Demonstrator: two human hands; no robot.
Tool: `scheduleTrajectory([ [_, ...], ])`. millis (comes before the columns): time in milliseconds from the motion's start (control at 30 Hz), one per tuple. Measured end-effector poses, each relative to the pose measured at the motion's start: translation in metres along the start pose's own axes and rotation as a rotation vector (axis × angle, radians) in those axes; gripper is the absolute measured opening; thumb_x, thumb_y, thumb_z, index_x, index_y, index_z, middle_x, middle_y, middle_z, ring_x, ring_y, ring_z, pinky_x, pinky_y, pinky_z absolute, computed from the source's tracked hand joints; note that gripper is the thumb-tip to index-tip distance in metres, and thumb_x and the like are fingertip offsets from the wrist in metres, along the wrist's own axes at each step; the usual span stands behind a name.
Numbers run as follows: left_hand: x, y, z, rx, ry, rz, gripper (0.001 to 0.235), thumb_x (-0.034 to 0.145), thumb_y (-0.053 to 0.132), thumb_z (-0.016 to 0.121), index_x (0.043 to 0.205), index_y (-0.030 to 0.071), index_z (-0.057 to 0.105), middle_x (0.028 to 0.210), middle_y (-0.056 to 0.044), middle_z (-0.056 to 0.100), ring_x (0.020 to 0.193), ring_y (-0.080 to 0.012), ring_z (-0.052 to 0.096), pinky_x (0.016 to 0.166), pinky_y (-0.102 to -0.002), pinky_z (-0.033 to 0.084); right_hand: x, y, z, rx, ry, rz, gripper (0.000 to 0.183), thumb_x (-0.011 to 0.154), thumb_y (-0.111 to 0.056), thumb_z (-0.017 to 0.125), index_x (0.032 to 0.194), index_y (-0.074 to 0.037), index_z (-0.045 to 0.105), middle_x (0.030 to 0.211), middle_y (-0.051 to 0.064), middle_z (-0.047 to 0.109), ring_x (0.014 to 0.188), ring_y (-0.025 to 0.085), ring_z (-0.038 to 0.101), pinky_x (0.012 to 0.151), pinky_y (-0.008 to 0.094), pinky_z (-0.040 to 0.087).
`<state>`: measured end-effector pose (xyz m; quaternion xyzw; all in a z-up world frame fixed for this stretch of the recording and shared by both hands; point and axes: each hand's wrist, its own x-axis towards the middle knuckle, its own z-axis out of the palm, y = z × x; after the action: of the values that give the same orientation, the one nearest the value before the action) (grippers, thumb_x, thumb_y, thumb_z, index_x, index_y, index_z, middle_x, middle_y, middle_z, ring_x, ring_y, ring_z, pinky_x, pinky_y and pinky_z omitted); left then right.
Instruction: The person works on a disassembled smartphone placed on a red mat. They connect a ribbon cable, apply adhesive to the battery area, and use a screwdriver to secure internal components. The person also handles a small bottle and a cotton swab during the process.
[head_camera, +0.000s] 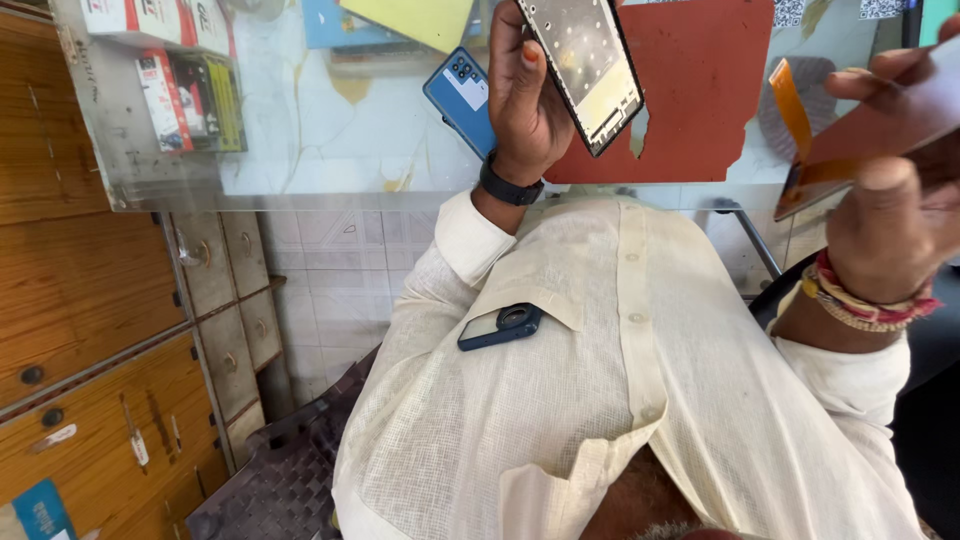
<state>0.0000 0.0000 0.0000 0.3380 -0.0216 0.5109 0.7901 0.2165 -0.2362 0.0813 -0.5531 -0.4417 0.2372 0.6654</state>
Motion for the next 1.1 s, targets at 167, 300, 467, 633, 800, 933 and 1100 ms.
scheduleTrajectory([
  [167, -0.004, 0.003, 0.004, 0.078, 0.027, 0.029, 0.036, 0.111, 0.029, 0.062, 0.133, 0.005, 0.048, 0.118, -0.006, 0.066, 0.107, -0.0126, 0.068, 0.094, -0.031, 0.056, 0.014, -0.015, 0.036, -0.16, -0.031, -0.094, 0.081, 0.096, -0.043, 0.086, 0.152, 0.004, 0.05, 0.134, 0.015, 0.062, 0.118, 0.024, 0.067, 0.106, 0.034, 0.056],
  [300, -0.004, 0.005, 0.006, 0.144, -0.006, 0.067, 0.04, 0.11, 0.03, 0.062, 0.139, 0.007, 0.048, 0.118, -0.008, 0.068, 0.107, -0.0131, 0.069, 0.094, -0.032, 0.057, 0.022, -0.024, 0.057, -0.292, -0.04, -0.14, 0.079, 0.096, -0.046, 0.086, 0.148, 0.006, 0.054, 0.132, 0.016, 0.062, 0.114, 0.022, 0.067, 0.102, 0.032, 0.056],
  [467, -0.008, 0.006, 0.006, 0.203, -0.012, 0.049, 0.042, 0.11, 0.029, 0.063, 0.14, 0.007, 0.046, 0.12, -0.009, 0.067, 0.109, -0.0128, 0.067, 0.097, -0.031, 0.055, 0.022, -0.026, 0.072, -0.353, -0.046, -0.085, 0.078, 0.099, -0.046, 0.085, 0.145, 0.009, 0.055, 0.123, 0.015, 0.064, 0.109, 0.022, 0.067, 0.098, 0.032, 0.055],
  [633, -0.012, 0.001, 0.003, 0.233, -0.031, 0.069, 0.042, 0.109, 0.028, 0.063, 0.141, 0.006, 0.045, 0.122, -0.009, 0.066, 0.109, -0.0112, 0.065, 0.098, -0.029, 0.052, 0.02, -0.017, 0.076, -0.507, -0.094, -0.135, 0.077, 0.1, -0.044, 0.087, 0.147, 0.009, 0.056, 0.122, 0.018, 0.066, 0.103, 0.024, 0.061, 0.093, 0.034, 0.051],
  [800, -0.012, -0.001, 0.001, 0.231, -0.036, 0.085, 0.042, 0.11, 0.027, 0.063, 0.141, 0.006, 0.044, 0.123, -0.009, 0.065, 0.11, -0.0115, 0.064, 0.098, -0.029, 0.052, 0.018, -0.009, 0.076, -0.53, -0.114, -0.177, 0.077, 0.1, -0.045, 0.087, 0.145, 0.009, 0.057, 0.117, 0.019, 0.065, 0.101, 0.024, 0.061, 0.09, 0.034, 0.051],
  [933, -0.013, 0.001, 0.0, 0.248, -0.066, 0.082, 0.043, 0.11, 0.028, 0.062, 0.142, 0.007, 0.043, 0.126, -0.008, 0.064, 0.113, -0.0114, 0.064, 0.099, -0.029, 0.052, 0.017, -0.008, 0.078, -0.53, -0.134, -0.183, 0.076, 0.101, -0.043, 0.088, 0.145, 0.009, 0.056, 0.119, 0.019, 0.065, 0.104, 0.025, 0.062, 0.091, 0.034, 0.052],
  [1100, -0.012, 0.0, -0.002, 0.291, -0.089, 0.093, 0.042, 0.111, 0.027, 0.061, 0.144, 0.008, 0.044, 0.126, -0.009, 0.065, 0.111, -0.0107, 0.065, 0.098, -0.028, 0.053, 0.016, -0.009, 0.08, -0.525, -0.155, -0.183, 0.071, 0.102, -0.038, 0.089, 0.145, 0.008, 0.056, 0.121, 0.019, 0.065, 0.108, 0.026, 0.065, 0.093, 0.035, 0.053],
])
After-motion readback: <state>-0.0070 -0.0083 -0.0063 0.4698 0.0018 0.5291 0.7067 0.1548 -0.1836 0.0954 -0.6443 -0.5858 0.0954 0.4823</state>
